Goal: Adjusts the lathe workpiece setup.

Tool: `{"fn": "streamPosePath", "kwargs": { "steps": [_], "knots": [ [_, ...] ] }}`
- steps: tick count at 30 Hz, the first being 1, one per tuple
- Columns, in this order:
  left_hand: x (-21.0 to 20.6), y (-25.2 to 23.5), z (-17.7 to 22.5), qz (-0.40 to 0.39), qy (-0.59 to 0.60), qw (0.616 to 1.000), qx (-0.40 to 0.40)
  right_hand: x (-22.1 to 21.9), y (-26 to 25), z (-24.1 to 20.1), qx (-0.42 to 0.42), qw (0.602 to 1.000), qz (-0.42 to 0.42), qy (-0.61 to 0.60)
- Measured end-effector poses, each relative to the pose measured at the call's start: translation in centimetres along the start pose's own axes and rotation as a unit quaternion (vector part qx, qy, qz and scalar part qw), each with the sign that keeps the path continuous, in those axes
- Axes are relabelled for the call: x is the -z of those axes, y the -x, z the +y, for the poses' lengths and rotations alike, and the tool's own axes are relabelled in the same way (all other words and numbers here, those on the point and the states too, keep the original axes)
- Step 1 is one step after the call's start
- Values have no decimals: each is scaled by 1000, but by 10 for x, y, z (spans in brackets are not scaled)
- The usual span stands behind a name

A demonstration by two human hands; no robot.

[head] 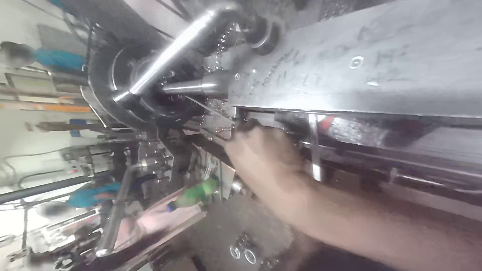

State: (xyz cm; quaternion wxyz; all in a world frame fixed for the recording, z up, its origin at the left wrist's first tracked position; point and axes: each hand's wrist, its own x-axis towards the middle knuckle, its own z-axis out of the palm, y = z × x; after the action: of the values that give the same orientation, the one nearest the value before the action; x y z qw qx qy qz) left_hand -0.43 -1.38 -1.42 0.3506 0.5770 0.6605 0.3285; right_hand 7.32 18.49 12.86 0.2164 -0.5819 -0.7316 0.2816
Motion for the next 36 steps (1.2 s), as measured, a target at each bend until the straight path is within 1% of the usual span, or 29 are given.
{"fn": "streamPosePath", "kwargs": {
  "steps": [1, 3, 4, 5, 6, 7, 8, 9, 10, 11, 13, 14, 15, 16, 17, 18, 20, 22, 24, 26, 30, 32, 34, 35, 36],
  "knots": [
    [0, -7, 15, 16, -19, 999, 28, 4, 9, 3, -1, 1000, 20, 9],
    [1, -8, 25, 15, -55, 995, 82, 9, 26, 7, -5, 997, 73, 39],
    [5, -5, 28, -32, -79, 987, 136, 10, 34, 7, -5, 995, 82, 58],
    [12, -5, 33, -98, -113, 972, 184, 11, 42, 8, -5, 994, 79, 77],
    [18, -7, 36, -150, -131, 958, 208, 13, 53, 10, 0, 994, 70, 90],
    [18, -11, 33, -159, -130, 962, 182, 17, 64, 16, 6, 994, 60, 96],
    [15, -12, 25, -119, -114, 981, 107, 23, 78, 23, 2, 995, 35, 90],
    [10, -13, 13, -79, -81, 993, 40, 31, 94, 29, -21, 997, -8, 70],
    [5, -14, 2, -50, -33, 998, -2, 38, 109, 34, -56, 996, -54, 53],
    [0, -15, -2, -33, -2, 999, -13, 43, 119, 40, -80, 991, -96, 54],
    [2, -18, 13, -31, 9, 999, -19, 26, 132, 45, -76, 993, -20, 89],
    [6, -19, 24, -34, 0, 999, -21, 26, 125, 42, -45, 994, 8, 99],
    [4, -25, 28, -14, -11, 1000, -25, 25, 109, 39, -17, 994, 38, 102],
    [6, -28, 32, -24, -22, 999, -17, 20, 91, 35, 3, 993, 58, 101],
    [12, -25, 36, -55, -16, 998, 4, 14, 75, 29, 13, 994, 64, 93],
    [9, -22, 37, -31, -34, 999, 16, 8, 58, 24, 15, 995, 62, 77],
    [7, -21, 35, -29, -48, 998, 39, -5, 26, 14, 13, 999, 42, 31],
    [4, -15, 21, -26, -33, 999, 23, -15, 2, 4, 11, 1000, 2, -12],
    [-2, -2, -13, -16, -4, 999, -39, -30, -18, -2, 6, 999, -2, -32],
    [-8, 2, -31, 3, 18, 997, -73, -39, -37, -6, 1, 999, -28, -44],
    [-8, 2, -30, 4, 36, 996, -82, -59, -63, -13, 3, 998, -43, -39],
    [-5, -7, -16, 3, 21, 998, -60, -67, -69, -14, 7, 999, -16, -41],
    [1, -18, 5, -2, 22, 999, -25, -70, -69, -16, 7, 999, -12, -40],
    [1, -19, 4, -9, 19, 999, -27, -71, -70, -16, 10, 999, -3, -39],
    [-1, -15, -7, -11, 17, 999, -46, -73, -71, -16, 11, 999, 5, -40]
  ]
}}
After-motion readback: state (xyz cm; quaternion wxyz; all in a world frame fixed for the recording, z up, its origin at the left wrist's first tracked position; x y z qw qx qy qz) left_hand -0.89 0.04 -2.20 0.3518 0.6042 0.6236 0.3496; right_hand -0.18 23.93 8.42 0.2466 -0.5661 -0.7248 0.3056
